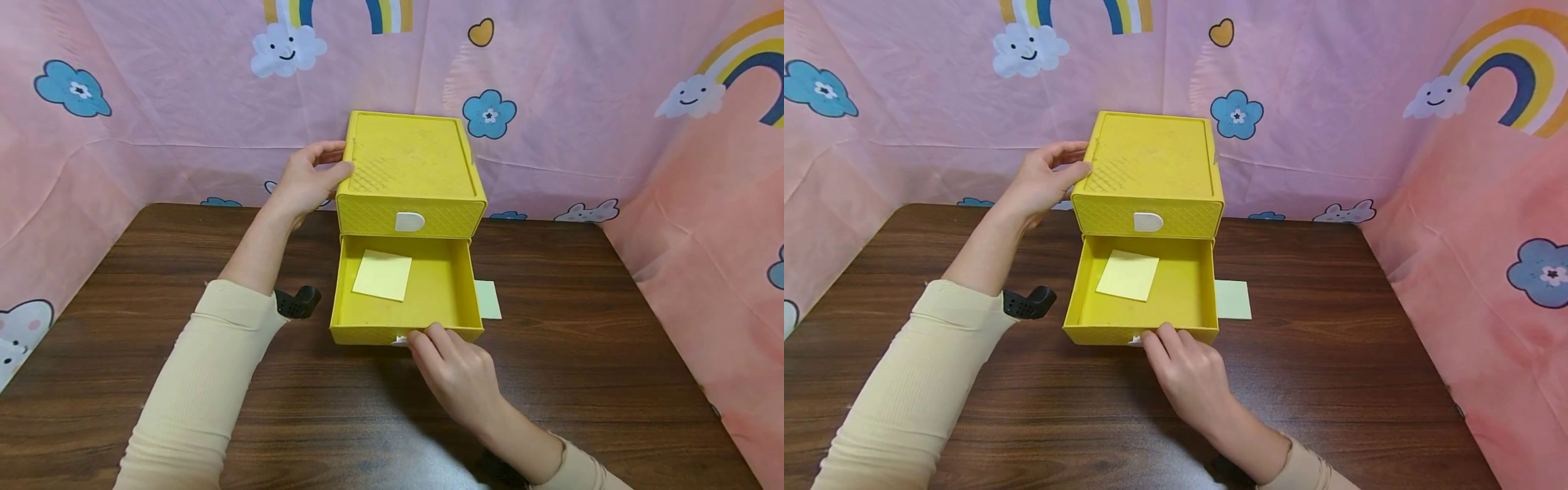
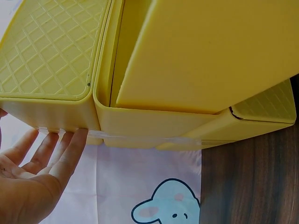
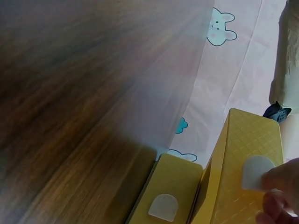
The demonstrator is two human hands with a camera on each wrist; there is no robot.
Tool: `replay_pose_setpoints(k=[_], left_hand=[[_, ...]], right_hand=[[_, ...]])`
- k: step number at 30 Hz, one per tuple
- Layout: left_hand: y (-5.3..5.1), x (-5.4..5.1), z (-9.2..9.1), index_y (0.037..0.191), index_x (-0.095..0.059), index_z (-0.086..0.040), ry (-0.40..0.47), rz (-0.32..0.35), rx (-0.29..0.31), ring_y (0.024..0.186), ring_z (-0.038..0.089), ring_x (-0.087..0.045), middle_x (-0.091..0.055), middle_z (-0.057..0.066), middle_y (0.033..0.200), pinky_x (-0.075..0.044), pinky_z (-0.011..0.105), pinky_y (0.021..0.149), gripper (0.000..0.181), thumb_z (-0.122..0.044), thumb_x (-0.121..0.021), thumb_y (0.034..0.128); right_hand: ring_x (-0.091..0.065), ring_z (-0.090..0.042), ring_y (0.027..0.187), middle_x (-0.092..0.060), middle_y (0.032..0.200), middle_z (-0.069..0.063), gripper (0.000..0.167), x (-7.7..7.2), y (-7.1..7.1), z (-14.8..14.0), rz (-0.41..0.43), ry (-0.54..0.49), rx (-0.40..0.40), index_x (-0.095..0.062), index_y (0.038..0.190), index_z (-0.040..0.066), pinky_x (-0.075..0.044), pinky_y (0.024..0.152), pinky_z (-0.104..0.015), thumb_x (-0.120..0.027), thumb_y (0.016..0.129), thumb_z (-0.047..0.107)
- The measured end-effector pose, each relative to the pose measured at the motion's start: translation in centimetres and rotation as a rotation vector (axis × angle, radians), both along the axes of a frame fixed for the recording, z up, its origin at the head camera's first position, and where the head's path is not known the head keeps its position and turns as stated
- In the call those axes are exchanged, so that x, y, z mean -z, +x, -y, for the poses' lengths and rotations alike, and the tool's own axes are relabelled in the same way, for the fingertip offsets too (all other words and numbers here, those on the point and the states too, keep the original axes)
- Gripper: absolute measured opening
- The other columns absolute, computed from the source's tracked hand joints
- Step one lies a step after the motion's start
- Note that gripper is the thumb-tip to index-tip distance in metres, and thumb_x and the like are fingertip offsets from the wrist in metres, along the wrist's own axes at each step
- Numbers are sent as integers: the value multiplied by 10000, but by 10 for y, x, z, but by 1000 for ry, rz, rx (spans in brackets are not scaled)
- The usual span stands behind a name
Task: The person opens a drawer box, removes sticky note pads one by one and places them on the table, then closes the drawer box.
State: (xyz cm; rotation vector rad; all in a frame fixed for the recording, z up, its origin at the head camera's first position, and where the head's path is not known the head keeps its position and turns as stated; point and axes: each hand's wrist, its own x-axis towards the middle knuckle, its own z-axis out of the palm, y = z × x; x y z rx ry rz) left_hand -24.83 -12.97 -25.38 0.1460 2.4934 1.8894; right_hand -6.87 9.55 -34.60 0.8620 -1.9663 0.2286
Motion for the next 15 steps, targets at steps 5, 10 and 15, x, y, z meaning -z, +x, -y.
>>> replay_pose_setpoints(k=[5,10,15], left_hand=[[0,0,0,1368,-439,-149,-5,1,-3,1091,177,-502,-455,45,1338,-510,212,728,495,-252,-572,902],[0,0,0,1371,-437,-153,-7,4,-4,1095,179,-502,-454,43,1339,-514,220,740,498,-255,-572,903],[0,-1,1,1373,-435,-158,0,9,0,1099,178,-509,-453,44,1337,-521,243,774,498,-254,-571,904]], right_hand=[[-319,-49,437,-477,625,37,247,0,2,-1,-14,3,-8,-609,738,95,-127,352,-103,-444,914,45],[-363,-61,439,-503,639,36,250,-2,6,-1,-17,5,-42,-609,732,91,-160,350,-103,-448,919,51],[-339,-58,440,-488,635,31,261,-2,10,-1,-14,16,-63,-605,727,89,-141,361,-97,-448,935,67]])
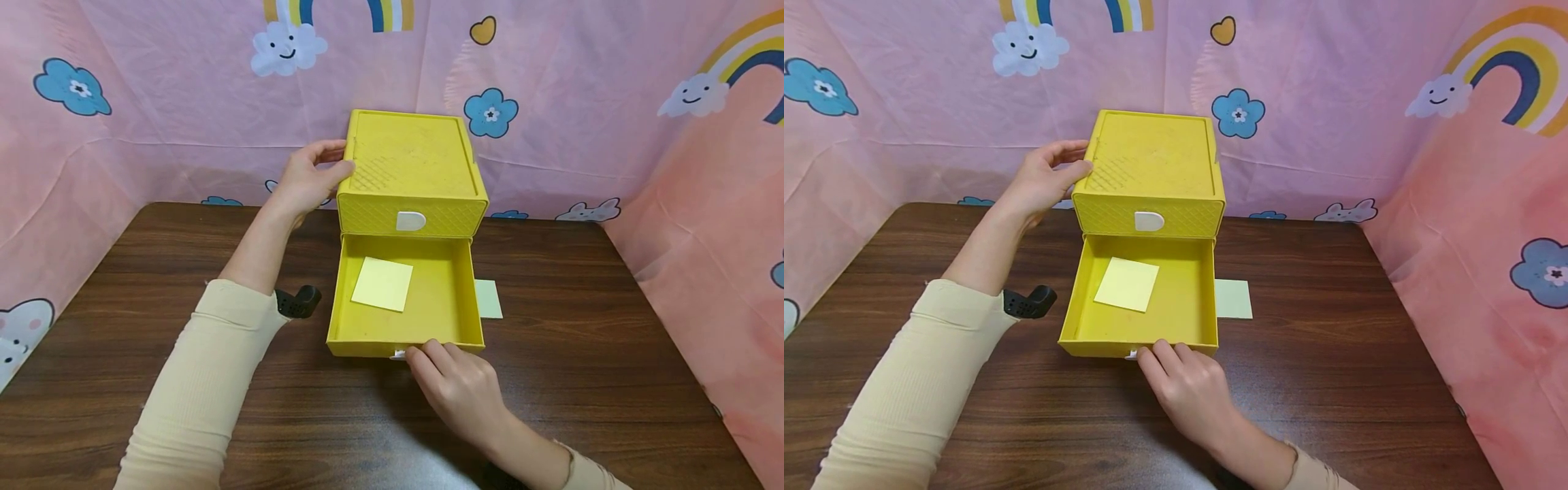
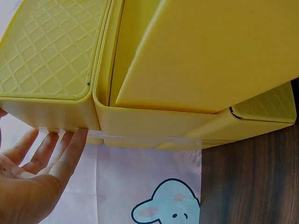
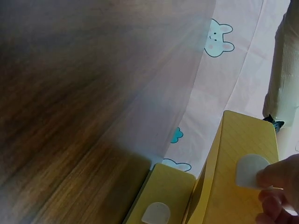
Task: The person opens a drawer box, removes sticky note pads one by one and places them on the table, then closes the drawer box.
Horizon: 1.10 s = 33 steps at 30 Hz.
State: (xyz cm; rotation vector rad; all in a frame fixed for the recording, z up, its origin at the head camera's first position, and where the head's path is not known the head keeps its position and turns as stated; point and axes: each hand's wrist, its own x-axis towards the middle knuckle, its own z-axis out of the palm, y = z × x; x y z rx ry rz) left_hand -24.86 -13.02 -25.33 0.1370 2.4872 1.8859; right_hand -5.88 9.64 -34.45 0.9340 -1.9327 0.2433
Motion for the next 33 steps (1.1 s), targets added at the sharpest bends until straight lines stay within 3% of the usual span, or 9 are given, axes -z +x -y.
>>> replay_pose_setpoints(k=[25,33], left_hand=[[-1,0,-1,1371,-440,-163,8,3,-1,1074,180,-540,-463,43,1333,-525,256,802,499,-257,-574,900],[0,0,0,1378,-431,-168,-10,3,3,1069,183,-543,-456,44,1345,-522,249,792,506,-271,-569,903]], right_hand=[[-378,-54,440,-482,622,42,280,3,9,-2,4,24,-22,-623,724,95,-150,370,-86,-451,945,84],[-419,-75,452,-495,639,35,259,9,11,-3,23,32,-22,-630,749,94,-207,350,-115,-452,936,81]])
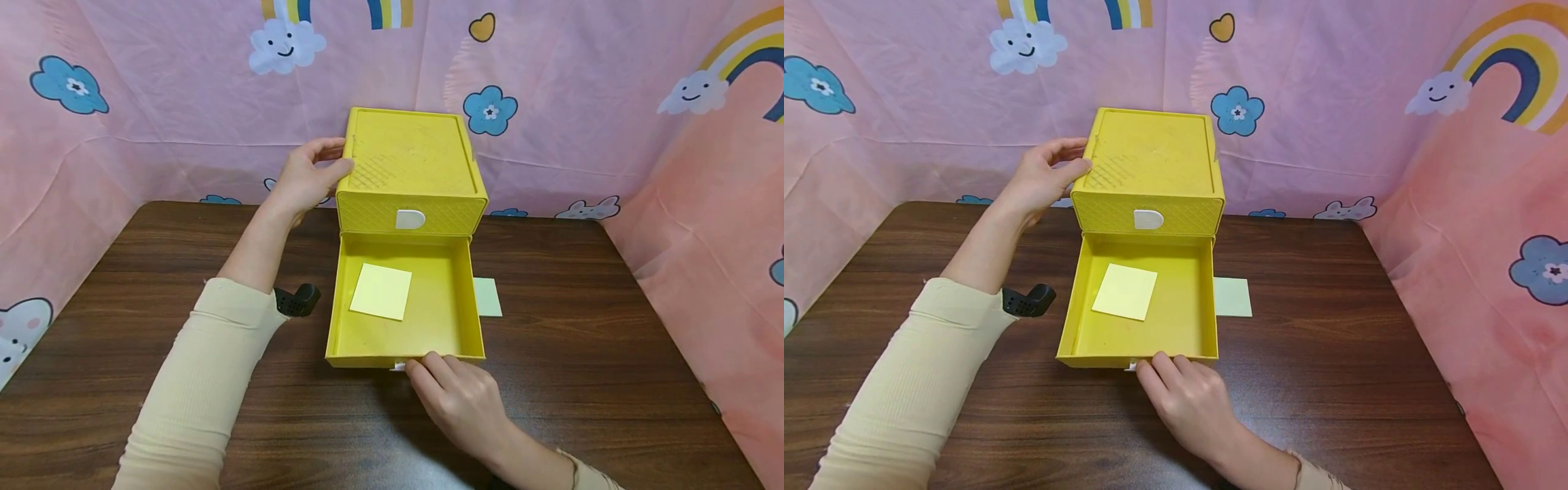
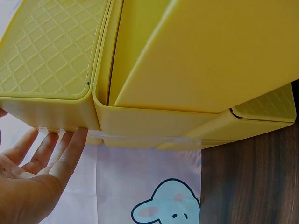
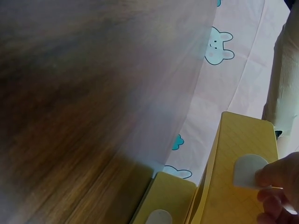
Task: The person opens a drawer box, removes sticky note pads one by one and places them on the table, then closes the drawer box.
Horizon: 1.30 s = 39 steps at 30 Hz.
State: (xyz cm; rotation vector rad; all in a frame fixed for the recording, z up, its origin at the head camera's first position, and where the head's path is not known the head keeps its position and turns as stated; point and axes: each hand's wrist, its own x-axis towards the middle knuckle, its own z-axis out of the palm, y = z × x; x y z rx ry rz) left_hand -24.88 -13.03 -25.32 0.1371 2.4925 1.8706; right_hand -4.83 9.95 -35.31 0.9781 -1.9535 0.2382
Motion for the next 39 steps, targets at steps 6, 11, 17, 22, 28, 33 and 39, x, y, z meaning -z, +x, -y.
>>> replay_pose_setpoints(k=[6,11,17,22,28,33,39], left_hand=[[1,-1,0,1379,-429,-166,1,3,0,1075,183,-539,-456,43,1342,-520,256,802,507,-270,-571,903],[0,-1,0,1381,-427,-169,-7,2,-1,1077,179,-536,-455,40,1343,-516,246,791,506,-271,-567,906],[1,-1,0,1378,-430,-171,-3,4,-2,1053,180,-548,-457,41,1339,-514,226,765,505,-270,-570,903],[0,0,1,1380,-427,-171,-2,4,0,1054,180,-547,-454,40,1344,-514,229,769,508,-271,-571,903],[-1,1,0,1376,-434,-172,9,4,-4,1045,179,-548,-457,40,1337,-519,235,778,504,-266,-575,901],[-2,1,0,1372,-439,-171,14,3,-8,1040,178,-554,-461,40,1330,-526,233,770,498,-260,-574,901],[-2,2,0,1376,-432,-163,21,-3,2,1056,179,-542,-456,36,1334,-520,222,744,493,-249,-563,908]], right_hand=[[-440,-75,459,-495,640,39,257,3,1,-1,-9,9,-2,-634,747,98,-235,344,-126,-457,933,85],[-439,-69,459,-499,636,40,255,1,2,0,-27,7,-7,-637,745,93,-242,350,-117,-461,929,81],[-439,-72,456,-505,636,36,259,0,3,0,-25,2,-2,-638,751,90,-251,352,-118,-453,931,73],[-431,-70,454,-526,651,34,270,3,3,-1,-24,14,2,-638,754,88,-258,353,-117,-439,934,58],[-446,-80,475,-547,681,26,259,10,3,-3,-22,30,-1,-647,782,83,-290,359,-131,-436,925,40],[-463,-88,494,-563,699,22,248,11,3,-5,-27,41,1,-657,802,85,-314,367,-140,-442,916,36],[-466,-86,504,-584,714,23,244,5,5,-6,-31,47,-2,-669,811,86,-322,375,-134,-453,920,52]])
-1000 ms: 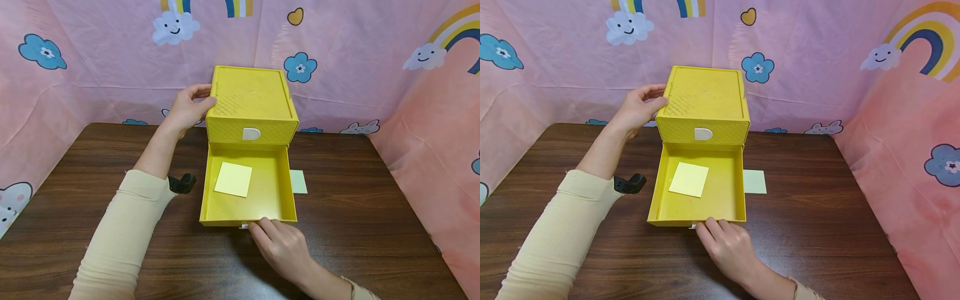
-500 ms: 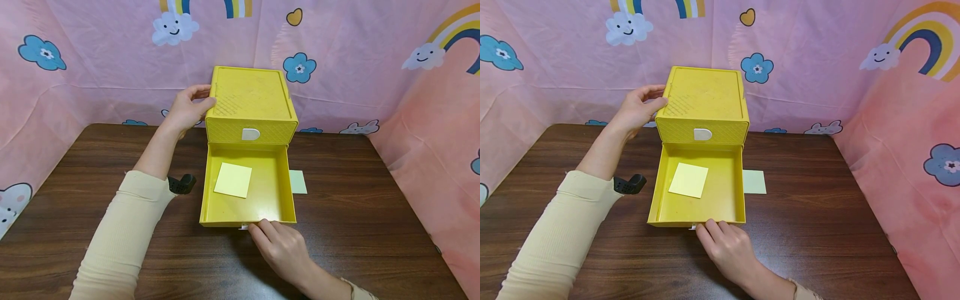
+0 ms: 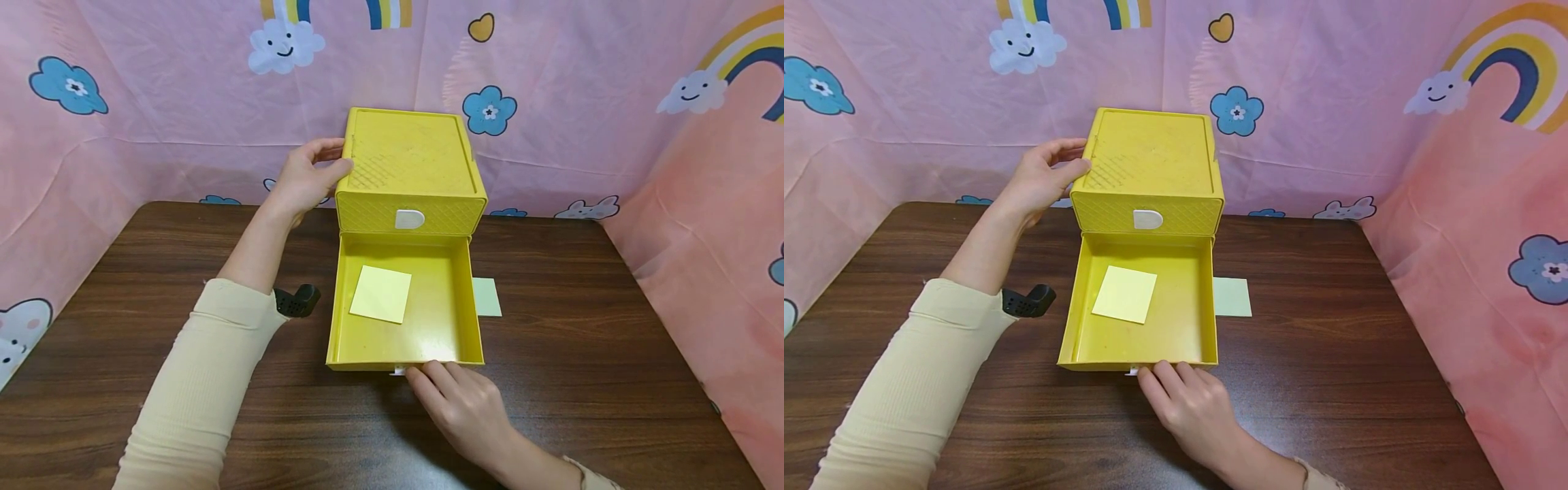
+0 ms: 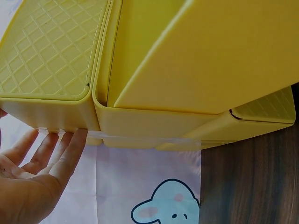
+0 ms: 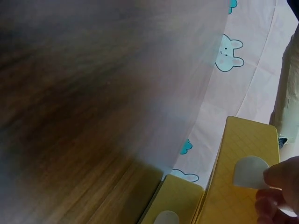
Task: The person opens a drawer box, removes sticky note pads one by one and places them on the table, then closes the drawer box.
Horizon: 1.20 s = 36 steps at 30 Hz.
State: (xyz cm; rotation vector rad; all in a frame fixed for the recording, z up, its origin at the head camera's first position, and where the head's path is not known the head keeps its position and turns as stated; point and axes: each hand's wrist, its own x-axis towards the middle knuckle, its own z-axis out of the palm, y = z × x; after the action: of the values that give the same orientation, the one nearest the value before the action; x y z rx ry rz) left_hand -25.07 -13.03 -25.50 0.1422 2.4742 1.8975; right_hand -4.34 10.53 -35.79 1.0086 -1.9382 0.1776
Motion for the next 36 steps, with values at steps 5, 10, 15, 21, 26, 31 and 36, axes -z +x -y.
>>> replay_pose_setpoints(k=[5,10,15,21,26,31,36], left_hand=[[1,-1,0,1379,-426,-163,-1,0,3,1060,179,-543,-451,41,1339,-522,242,771,501,-255,-566,907],[2,-2,0,1381,-423,-159,6,3,8,1080,190,-539,-446,50,1344,-526,251,793,503,-250,-567,907],[2,-1,1,1379,-426,-166,1,0,11,1089,183,-524,-445,46,1344,-525,239,775,496,-250,-563,910],[1,-1,1,1368,-444,-158,20,2,8,1082,180,-517,-440,55,1340,-525,226,758,484,-236,-570,907],[1,-2,0,1365,-446,-151,20,3,5,1099,178,-506,-438,53,1342,-527,225,751,482,-230,-570,905],[1,-1,0,1365,-445,-155,8,-1,6,1095,183,-513,-431,49,1343,-534,255,777,483,-240,-571,907],[1,0,0,1366,-445,-160,-4,-9,7,1094,184,-518,-432,46,1342,-536,273,792,484,-248,-570,907]], right_hand=[[-496,-94,528,-605,744,21,238,-2,2,-2,22,14,2,-682,841,87,-357,383,-148,-457,917,63],[-540,-102,551,-634,769,19,243,-4,4,-3,24,27,13,-694,873,87,-419,411,-169,-460,936,104],[-582,-109,582,-650,783,26,250,-9,6,-4,33,29,17,-700,891,98,-445,422,-185,-466,953,162],[-558,-98,557,-647,765,39,255,-17,4,-7,38,25,-22,-695,857,102,-473,457,-194,-471,958,167],[-474,-87,501,-626,738,44,286,-25,3,-10,96,54,-65,-679,850,103,-421,417,-172,-434,975,181],[-413,-77,476,-597,710,50,312,-33,1,-13,140,90,-97,-668,840,115,-357,390,-144,-402,986,189],[-403,-68,475,-548,688,55,317,-35,-2,-17,196,129,-120,-665,850,120,-356,391,-139,-389,989,189]])
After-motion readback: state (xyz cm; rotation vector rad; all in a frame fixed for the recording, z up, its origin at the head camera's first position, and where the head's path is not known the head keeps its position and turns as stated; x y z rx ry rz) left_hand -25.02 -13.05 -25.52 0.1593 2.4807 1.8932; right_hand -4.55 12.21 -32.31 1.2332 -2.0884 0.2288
